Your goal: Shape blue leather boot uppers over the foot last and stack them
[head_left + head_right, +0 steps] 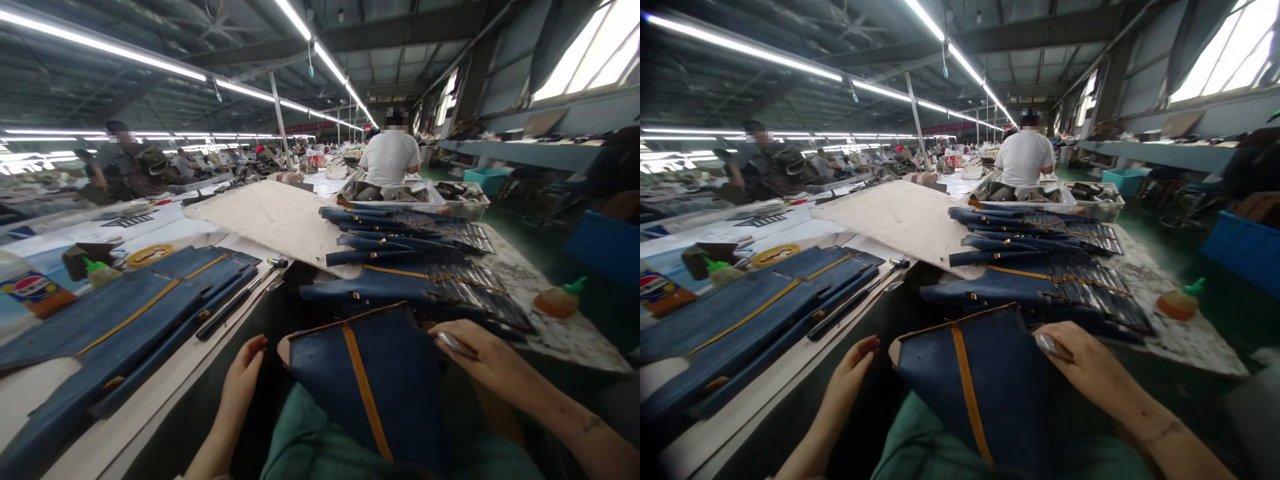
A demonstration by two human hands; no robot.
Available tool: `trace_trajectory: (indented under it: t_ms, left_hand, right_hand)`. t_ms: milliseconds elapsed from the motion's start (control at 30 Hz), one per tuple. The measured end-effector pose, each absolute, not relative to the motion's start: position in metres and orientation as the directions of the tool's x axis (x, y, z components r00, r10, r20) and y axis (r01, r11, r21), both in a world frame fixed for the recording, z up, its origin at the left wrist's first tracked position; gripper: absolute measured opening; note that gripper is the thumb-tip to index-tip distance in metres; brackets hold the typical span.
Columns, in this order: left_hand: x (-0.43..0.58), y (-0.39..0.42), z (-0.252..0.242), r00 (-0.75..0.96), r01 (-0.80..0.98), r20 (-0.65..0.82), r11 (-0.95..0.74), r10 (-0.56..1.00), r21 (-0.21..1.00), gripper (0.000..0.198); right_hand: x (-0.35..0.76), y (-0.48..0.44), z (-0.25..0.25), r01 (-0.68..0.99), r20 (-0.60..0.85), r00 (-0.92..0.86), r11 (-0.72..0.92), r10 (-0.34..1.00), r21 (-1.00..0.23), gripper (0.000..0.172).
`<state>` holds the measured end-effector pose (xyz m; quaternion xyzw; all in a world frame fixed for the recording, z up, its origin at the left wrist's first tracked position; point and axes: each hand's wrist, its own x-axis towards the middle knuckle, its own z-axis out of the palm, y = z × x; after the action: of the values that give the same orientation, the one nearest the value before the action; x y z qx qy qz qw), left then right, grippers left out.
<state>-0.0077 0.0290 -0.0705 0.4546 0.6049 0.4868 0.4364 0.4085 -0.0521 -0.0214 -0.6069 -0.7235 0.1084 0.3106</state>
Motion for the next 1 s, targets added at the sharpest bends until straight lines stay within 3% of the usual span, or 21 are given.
trace_trajectory:
  t_ms: [67, 167, 267, 433, 700, 867, 1000]
  left_hand:
    - [0.0, 0.031, -0.055, -0.189, 0.252, 0.097, -0.047, 0.977, 0.966, 0.035]
    - [0.036, 0.025, -0.037, 0.069, 0.494, 0.388, -0.37, 0.919, 0.787, 0.029]
    - [0.079, 0.014, -0.032, 0.349, 0.544, 0.489, -0.597, 0.8, 0.589, 0.031]
    - [0.12, -0.004, -0.039, 0.563, 0.533, 0.491, -0.746, 0.665, 0.399, 0.038]
    - [0.141, -0.025, -0.06, 0.804, 0.464, 0.342, -0.873, 0.487, 0.152, 0.054]
    - [0.141, -0.029, -0.063, 0.802, 0.458, 0.38, -0.883, 0.461, 0.103, 0.045]
    - [0.148, -0.034, -0.058, 0.725, 0.547, 0.415, -0.826, 0.549, 0.136, 0.038]
  right_hand:
    - [0.408, -0.051, -0.028, 0.818, 0.358, -0.07, 0.258, 0.931, -0.514, 0.029]
    - [0.399, -0.042, -0.029, 0.827, 0.412, -0.091, 0.299, 0.907, -0.476, 0.028]
    - [0.389, -0.042, -0.032, 0.84, 0.437, -0.07, 0.289, 0.897, -0.46, 0.02]
    - [0.371, -0.091, -0.064, 0.834, 0.461, -0.006, 0.259, 0.887, -0.487, 0.014]
    - [0.352, -0.139, -0.107, 0.802, 0.463, 0.12, 0.189, 0.878, -0.567, 0.029]
    - [0.352, -0.138, -0.102, 0.789, 0.441, 0.118, 0.186, 0.889, -0.586, 0.035]
    - [0.353, -0.141, -0.104, 0.765, 0.466, 0.128, 0.212, 0.875, -0.608, 0.039]
